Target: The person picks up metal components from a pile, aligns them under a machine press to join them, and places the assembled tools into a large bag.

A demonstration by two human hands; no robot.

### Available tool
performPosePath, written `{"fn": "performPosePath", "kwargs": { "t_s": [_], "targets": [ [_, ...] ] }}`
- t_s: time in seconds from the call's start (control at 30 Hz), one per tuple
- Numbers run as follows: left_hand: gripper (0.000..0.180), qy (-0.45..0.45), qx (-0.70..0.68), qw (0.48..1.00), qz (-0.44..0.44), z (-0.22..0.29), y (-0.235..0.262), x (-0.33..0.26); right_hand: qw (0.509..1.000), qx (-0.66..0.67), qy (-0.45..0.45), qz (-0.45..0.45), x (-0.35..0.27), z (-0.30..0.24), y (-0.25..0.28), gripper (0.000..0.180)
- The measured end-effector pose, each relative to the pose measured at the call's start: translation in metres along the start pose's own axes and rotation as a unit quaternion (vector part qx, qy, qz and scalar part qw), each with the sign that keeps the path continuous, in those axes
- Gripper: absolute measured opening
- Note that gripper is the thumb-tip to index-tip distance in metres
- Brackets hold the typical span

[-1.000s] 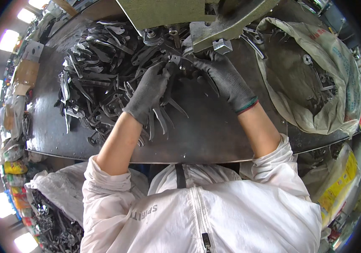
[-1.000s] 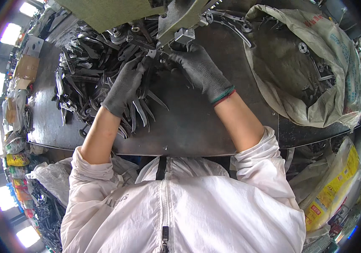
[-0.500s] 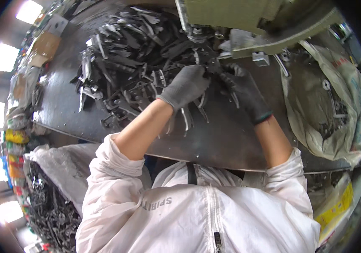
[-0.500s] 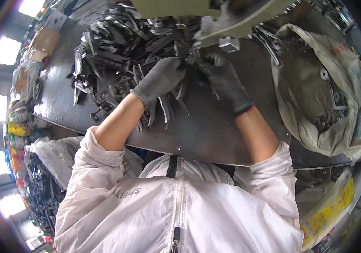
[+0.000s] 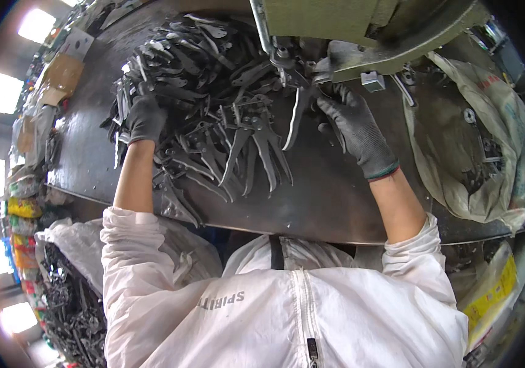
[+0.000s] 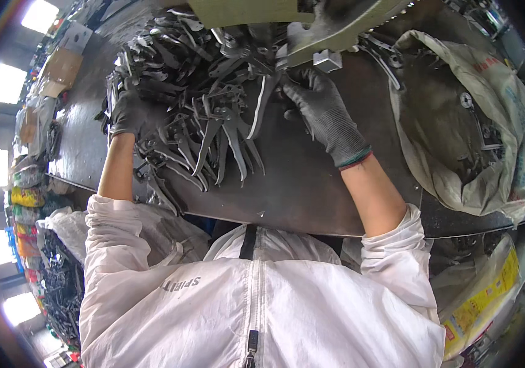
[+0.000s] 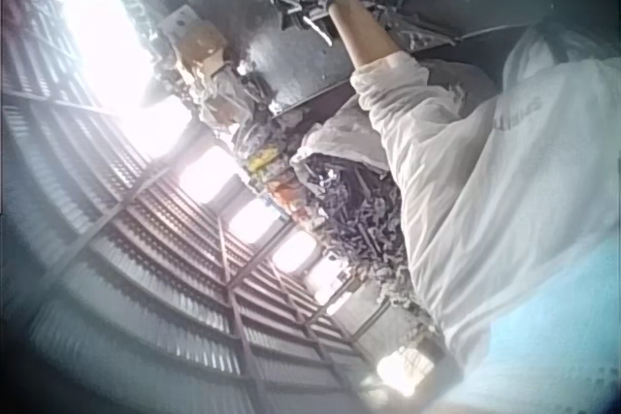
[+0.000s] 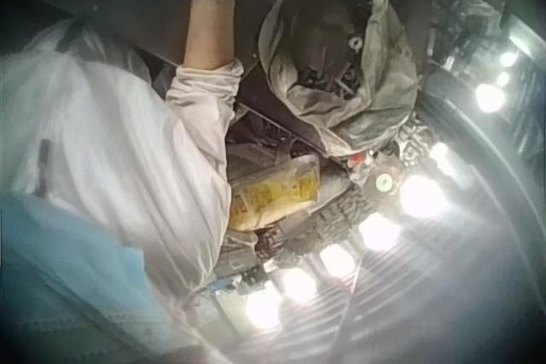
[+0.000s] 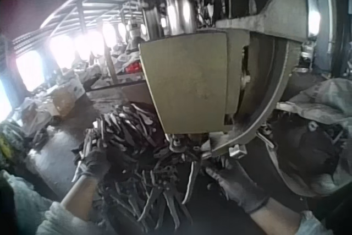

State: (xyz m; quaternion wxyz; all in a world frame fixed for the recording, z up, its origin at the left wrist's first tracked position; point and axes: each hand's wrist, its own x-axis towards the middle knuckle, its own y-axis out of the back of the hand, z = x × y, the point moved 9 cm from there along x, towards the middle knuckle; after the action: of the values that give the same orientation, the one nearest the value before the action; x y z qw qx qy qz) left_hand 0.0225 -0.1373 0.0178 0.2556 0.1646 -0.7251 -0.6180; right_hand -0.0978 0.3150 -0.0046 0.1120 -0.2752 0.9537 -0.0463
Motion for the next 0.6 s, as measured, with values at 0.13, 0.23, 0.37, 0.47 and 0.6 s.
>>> {"fn": "performPosePath", "kwargs": {
  "t_s": [0.13, 0.23, 0.37, 0.47, 0.6],
  "targets": [
    [0.083, 0.026, -0.051, 0.998, 0.001, -0.003, 0.013, 0.004, 0.997, 0.026, -0.063, -0.022, -0.009, 0.010, 0.004, 0.024],
    [0.062, -0.017, -0.033, 0.999, -0.007, 0.023, 0.046, -0.010, 0.998, 0.012, -0.069, 0.005, -0.011, 0.012, 0.012, 0.019],
    [0.037, 0.029, -0.010, 0.992, 0.122, -0.038, 0.060, -0.010, 0.997, -0.023, -0.075, -0.013, -0.003, 0.032, 0.009, 0.014],
    [0.033, -0.009, -0.193, 0.973, 0.125, 0.012, 0.090, -0.026, 0.997, -0.024, -0.075, -0.009, -0.006, 0.034, 0.018, 0.014],
    [0.043, -0.123, -0.393, 0.903, -0.122, 0.105, 0.084, -0.066, 0.998, 0.001, -0.063, -0.019, -0.001, 0.047, 0.023, 0.018]
  ]
}}
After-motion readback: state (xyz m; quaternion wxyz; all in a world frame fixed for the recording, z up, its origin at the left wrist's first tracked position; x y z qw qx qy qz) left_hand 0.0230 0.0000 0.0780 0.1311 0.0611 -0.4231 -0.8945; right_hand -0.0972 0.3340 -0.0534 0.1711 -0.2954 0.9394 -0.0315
